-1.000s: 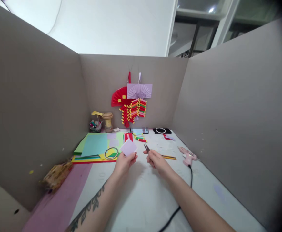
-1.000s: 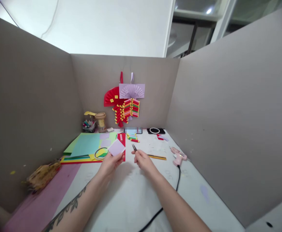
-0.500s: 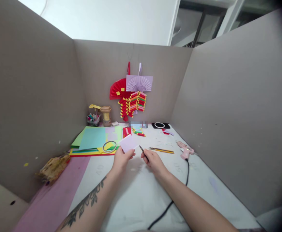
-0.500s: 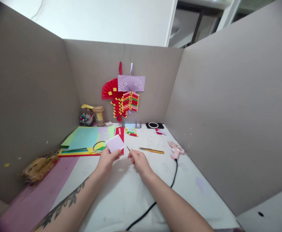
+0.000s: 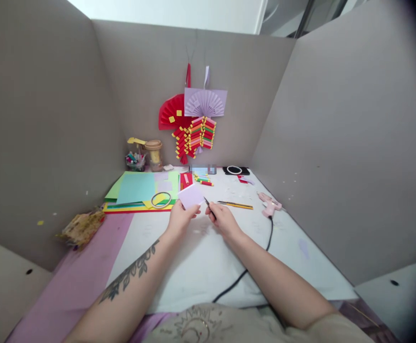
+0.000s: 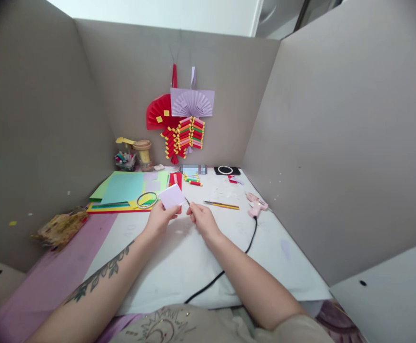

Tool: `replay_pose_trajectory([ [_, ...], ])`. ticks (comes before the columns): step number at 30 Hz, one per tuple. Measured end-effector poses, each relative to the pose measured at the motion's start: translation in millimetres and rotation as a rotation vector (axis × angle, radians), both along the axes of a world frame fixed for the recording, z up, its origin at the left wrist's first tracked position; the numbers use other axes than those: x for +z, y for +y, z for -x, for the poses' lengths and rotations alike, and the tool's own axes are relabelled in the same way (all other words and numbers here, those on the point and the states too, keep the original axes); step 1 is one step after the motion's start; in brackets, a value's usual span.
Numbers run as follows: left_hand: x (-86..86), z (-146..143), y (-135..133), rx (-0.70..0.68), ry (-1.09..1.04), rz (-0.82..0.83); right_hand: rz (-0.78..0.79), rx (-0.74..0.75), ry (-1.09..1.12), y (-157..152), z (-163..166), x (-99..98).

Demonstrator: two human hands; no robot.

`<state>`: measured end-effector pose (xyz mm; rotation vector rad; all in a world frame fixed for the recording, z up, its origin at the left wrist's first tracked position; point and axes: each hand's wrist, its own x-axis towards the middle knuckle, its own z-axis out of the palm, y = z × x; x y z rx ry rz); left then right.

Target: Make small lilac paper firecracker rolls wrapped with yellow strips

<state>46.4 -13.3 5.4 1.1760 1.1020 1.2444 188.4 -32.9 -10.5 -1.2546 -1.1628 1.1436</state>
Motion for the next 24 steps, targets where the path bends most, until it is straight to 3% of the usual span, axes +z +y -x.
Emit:
replay_pose_trajectory([
  [17, -3.9, -1.2, 1.3, -0.005, -0.024, 0.007, 0.003, -0.004, -0.019, -2.4, 1.2, 2.5],
  [24, -5.2, -1.0, 1.6, -0.019, -0.029, 0.005, -0.064, -0.042, 0.019, 0.4, 0.2, -2.5],
])
